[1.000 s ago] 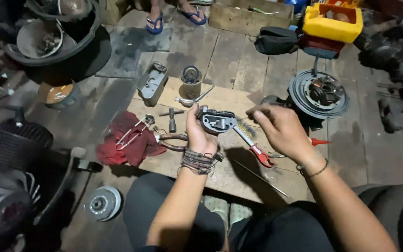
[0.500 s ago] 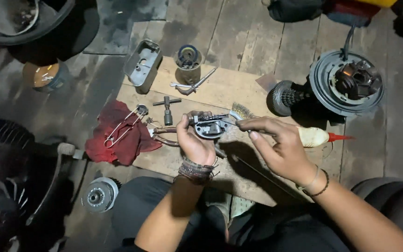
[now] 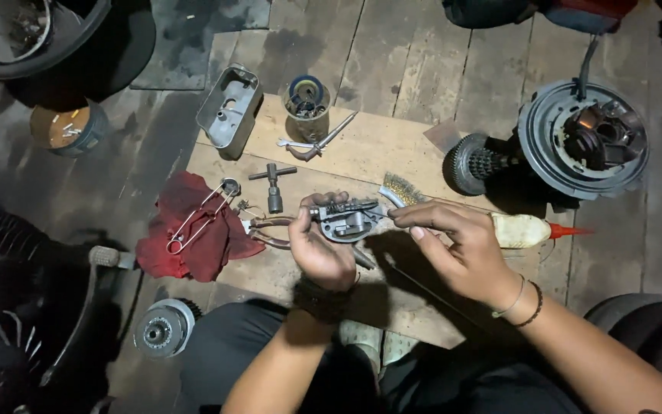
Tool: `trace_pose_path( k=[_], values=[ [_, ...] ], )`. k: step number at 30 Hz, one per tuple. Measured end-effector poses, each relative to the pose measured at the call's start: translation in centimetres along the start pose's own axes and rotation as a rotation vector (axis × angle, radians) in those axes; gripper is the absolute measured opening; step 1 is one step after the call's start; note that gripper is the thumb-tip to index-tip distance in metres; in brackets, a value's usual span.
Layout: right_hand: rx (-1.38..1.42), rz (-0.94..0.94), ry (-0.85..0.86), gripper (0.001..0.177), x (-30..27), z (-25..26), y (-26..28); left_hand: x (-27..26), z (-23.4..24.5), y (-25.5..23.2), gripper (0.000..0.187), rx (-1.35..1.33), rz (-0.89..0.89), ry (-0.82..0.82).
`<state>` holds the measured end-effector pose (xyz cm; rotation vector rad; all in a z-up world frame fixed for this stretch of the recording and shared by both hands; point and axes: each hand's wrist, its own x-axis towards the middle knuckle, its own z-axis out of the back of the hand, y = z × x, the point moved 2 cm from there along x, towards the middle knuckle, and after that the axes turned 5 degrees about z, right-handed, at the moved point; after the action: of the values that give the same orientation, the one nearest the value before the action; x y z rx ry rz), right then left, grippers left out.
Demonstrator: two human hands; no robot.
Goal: The person sits on the floor and uses a small brush to clean a mechanical part held in their left hand. They then use a screwdriver to adjust or remove small components from the part. The person continues to clean and manipulate the part with both tools throughout the video.
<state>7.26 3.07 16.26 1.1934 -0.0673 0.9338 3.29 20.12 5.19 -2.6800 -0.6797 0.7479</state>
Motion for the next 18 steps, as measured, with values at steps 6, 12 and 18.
trace_pose_path(
  k=[6, 12, 18],
  values=[
    [-0.018, 0.077, 0.019, 0.018, -0.4, -1.2, -0.1, -0.1, 0.3, 0.1, 0.027, 0.087, -0.046, 0.084],
    [0.015, 0.058, 0.029, 0.020, 0.3, -2.2, 0.7, -1.0, -0.6, -0.5, 0.026, 0.183, -0.106, 0.113],
    [0.054, -0.077, -0.001, 0.018, 0.4, -2.7, 0.5, -0.8, -0.1, 0.0, 0.027, 0.154, -0.050, 0.087]
  ],
)
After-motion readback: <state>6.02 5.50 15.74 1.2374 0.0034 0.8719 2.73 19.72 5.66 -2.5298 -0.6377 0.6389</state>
